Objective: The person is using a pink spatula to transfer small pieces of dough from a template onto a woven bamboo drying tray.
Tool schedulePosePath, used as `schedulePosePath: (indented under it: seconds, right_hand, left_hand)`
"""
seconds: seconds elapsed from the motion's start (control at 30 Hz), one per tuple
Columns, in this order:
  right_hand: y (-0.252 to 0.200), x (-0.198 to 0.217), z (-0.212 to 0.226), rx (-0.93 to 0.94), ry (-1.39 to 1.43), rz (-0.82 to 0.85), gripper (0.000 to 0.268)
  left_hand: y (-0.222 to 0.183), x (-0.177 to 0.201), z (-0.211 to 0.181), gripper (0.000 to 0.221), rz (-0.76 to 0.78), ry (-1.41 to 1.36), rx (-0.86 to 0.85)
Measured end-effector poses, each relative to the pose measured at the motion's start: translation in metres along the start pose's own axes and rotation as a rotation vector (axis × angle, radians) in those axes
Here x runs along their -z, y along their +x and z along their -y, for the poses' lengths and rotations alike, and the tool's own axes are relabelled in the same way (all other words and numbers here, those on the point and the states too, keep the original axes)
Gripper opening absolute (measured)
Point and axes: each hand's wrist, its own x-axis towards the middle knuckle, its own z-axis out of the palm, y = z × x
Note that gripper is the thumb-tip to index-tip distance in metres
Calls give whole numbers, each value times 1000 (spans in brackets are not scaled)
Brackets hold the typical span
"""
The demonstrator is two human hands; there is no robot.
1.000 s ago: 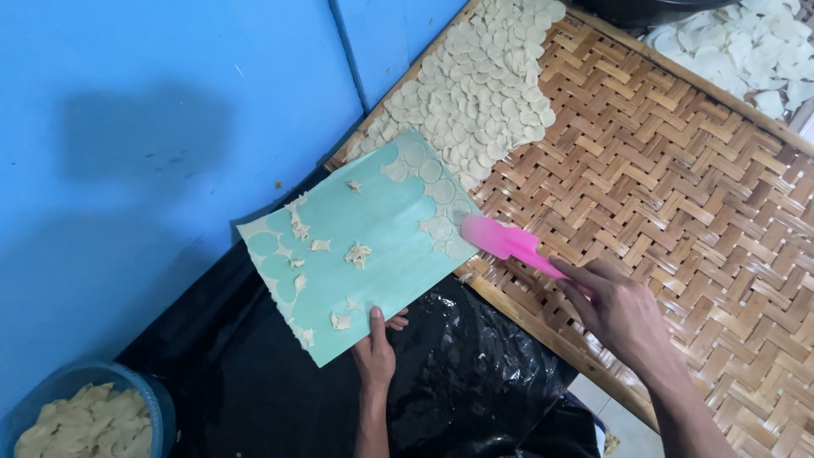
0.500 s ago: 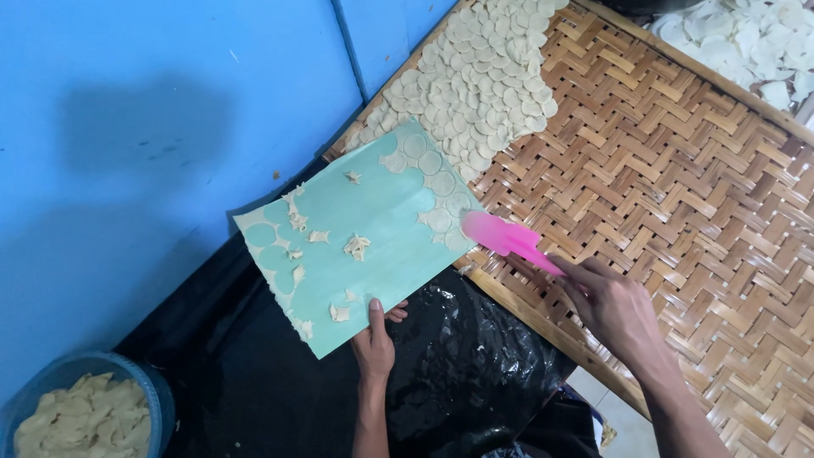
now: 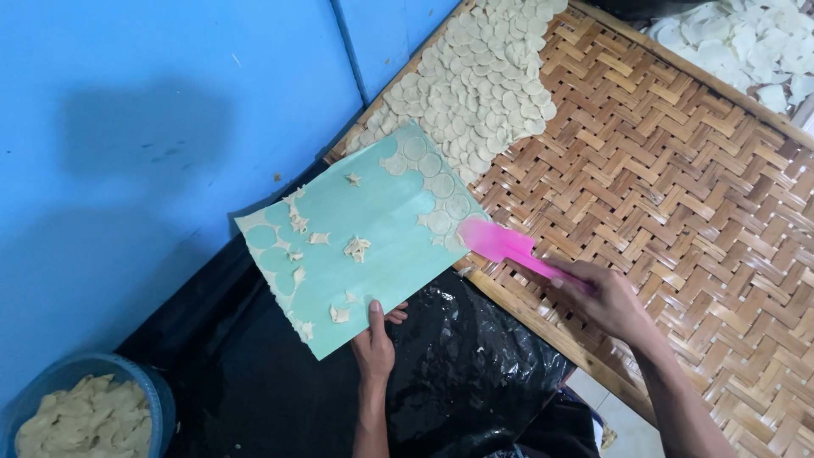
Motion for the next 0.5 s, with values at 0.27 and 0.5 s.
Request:
schedulePosePath:
  seconds: [0.27,0.5]
  right_hand:
    - [2,-7,-11,-215,363,150,45]
    - [-5,1,16,-35,-34,-16,43]
  left_hand:
    - [-1,0,2,44,-15,0,20]
    - [-1,1,1,46,0,24,-6]
